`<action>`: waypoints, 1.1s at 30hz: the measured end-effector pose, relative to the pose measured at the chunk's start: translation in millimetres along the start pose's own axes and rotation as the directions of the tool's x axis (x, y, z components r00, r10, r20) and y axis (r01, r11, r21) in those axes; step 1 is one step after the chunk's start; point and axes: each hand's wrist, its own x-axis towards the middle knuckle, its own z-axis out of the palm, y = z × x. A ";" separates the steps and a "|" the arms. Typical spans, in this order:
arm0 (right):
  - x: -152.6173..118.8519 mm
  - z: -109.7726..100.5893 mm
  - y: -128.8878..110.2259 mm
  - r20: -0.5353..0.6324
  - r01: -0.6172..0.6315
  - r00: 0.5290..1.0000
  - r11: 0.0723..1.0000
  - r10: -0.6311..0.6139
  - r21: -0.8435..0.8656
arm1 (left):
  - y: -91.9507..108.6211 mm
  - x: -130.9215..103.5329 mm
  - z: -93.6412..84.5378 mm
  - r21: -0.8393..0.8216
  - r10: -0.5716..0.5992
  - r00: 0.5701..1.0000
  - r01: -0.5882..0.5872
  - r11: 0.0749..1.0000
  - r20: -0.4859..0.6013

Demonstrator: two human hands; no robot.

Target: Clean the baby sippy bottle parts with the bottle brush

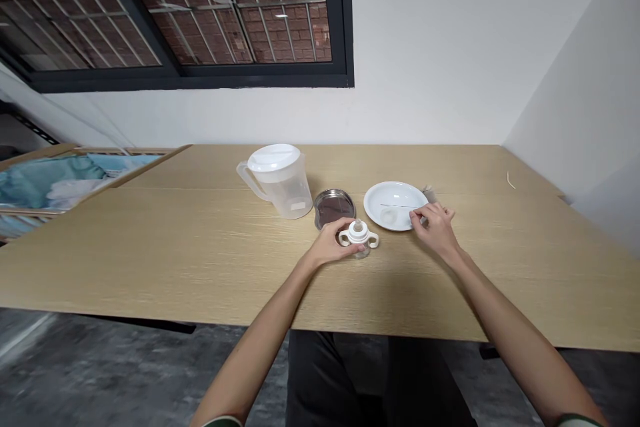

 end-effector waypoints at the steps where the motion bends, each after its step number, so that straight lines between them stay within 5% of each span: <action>1: 0.0 0.1 0.2 0.003 -0.001 1.000 1.000 0.001 -0.002 | 0.2 0.0 0.1 0.001 -0.001 1.000 0.001 1.000 0.001; 15: 0.4 -2.4 -3.3 0.001 -0.011 1.000 1.000 0.011 0.023 | 3.0 -0.3 -0.1 0.027 -0.038 0.999 0.038 0.999 0.005; 19: 4.5 -7.7 -33.6 -0.018 0.007 1.000 0.997 -0.005 0.082 | 0.2 -0.7 0.9 0.035 -0.058 0.998 0.058 0.998 -0.007; 26: 19.0 6.2 -105.0 0.223 0.127 0.964 0.989 -0.142 0.078 | -9.2 0.1 3.3 -0.019 -0.073 0.997 0.073 0.997 -0.027; 33: 20.5 29.5 -113.3 0.258 0.125 0.953 0.982 -0.158 0.140 | -10.5 0.3 7.3 0.030 -0.035 0.998 0.037 0.999 -0.060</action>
